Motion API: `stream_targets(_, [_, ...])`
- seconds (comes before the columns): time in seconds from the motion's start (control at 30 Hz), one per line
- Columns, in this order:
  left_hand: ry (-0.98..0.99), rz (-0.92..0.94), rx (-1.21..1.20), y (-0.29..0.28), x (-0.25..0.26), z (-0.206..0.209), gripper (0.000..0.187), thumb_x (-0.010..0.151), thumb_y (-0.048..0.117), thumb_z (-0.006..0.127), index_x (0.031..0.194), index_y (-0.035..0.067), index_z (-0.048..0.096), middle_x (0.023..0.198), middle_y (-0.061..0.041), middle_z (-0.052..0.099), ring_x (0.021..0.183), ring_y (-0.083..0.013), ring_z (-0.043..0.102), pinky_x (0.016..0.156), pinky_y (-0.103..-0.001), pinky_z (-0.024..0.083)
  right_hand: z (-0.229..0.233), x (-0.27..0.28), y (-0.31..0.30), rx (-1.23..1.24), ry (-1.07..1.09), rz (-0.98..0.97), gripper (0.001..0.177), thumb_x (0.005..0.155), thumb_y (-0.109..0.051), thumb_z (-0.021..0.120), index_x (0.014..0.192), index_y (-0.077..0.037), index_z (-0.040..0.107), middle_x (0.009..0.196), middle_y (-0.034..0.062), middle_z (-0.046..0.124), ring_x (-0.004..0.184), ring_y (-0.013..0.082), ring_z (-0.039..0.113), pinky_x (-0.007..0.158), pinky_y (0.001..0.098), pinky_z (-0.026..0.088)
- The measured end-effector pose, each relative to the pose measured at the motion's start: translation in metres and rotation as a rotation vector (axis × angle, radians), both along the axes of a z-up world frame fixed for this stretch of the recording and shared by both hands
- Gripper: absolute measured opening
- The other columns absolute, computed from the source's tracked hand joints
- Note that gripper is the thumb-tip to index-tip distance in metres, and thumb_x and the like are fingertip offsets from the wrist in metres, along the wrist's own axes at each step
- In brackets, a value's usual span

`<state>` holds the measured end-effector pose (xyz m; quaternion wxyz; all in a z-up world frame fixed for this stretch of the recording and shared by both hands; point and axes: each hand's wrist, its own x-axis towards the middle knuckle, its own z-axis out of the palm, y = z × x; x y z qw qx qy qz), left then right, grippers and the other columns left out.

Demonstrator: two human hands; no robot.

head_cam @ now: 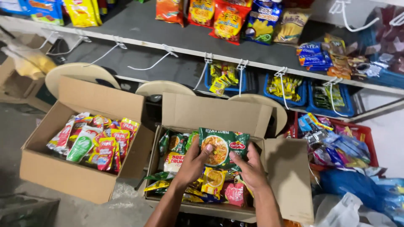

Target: The person takes various snack packets from cardboard boxes and places them onto metal wire hooks on a shelf. They handle items such as Oishi Potato Fries, Rinbee, and Lucky Me Pancit Canton, arranging them in rows on the display.

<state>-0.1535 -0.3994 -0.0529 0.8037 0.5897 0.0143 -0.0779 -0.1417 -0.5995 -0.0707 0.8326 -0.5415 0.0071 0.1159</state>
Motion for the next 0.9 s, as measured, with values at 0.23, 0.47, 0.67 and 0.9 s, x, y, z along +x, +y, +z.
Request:
stream_targets(0.23, [-0.119, 0.055, -0.123, 0.035, -0.008, 0.026, 0.04, 0.104, 0.022, 0.056, 0.138, 0.002, 0.052, 0.125, -0.007, 0.066, 0.113, -0.0127, 0.06, 0.1, -0.032, 0.05, 0.038, 0.007, 0.039, -0.022, -0.056, 0.045, 0.054, 0.091, -0.001, 0.067, 0.142, -0.003, 0.051, 0.123, 0.0077, 0.068, 0.109, 0.0158, 0.066, 0.093, 0.0355, 0.055])
stream_targets(0.47, [-0.125, 0.141, -0.085, 0.087, -0.016, 0.03, 0.038, 0.105, 0.023, 0.055, 0.135, 0.001, 0.055, 0.123, -0.007, 0.068, 0.113, -0.012, 0.061, 0.099, -0.03, 0.05, 0.044, 0.011, 0.096, -0.041, -0.152, 0.126, 0.045, 0.094, -0.005, 0.067, 0.138, 0.0, 0.055, 0.125, 0.009, 0.069, 0.111, 0.0162, 0.066, 0.099, 0.036, 0.053])
stream_targets(0.67, [-0.173, 0.129, -0.075, 0.155, -0.015, 0.033, 0.037, 0.104, 0.023, 0.054, 0.136, 0.003, 0.054, 0.124, -0.006, 0.067, 0.113, -0.0112, 0.061, 0.099, -0.03, 0.05, 0.049, 0.006, 0.165, -0.065, -0.163, 0.081, 0.046, 0.093, -0.006, 0.068, 0.137, -0.001, 0.056, 0.124, 0.0072, 0.069, 0.111, 0.0148, 0.065, 0.097, 0.035, 0.053])
stream_targets(0.9, [-0.055, 0.112, -0.004, 0.241, -0.016, 0.048, 0.036, 0.103, 0.023, 0.056, 0.132, 0.002, 0.058, 0.122, -0.006, 0.07, 0.113, -0.0119, 0.063, 0.099, -0.03, 0.051, 0.058, -0.004, 0.253, -0.054, -0.143, 0.042, 0.048, 0.092, -0.006, 0.068, 0.138, -0.003, 0.055, 0.122, 0.0061, 0.07, 0.108, 0.0137, 0.066, 0.095, 0.0331, 0.054])
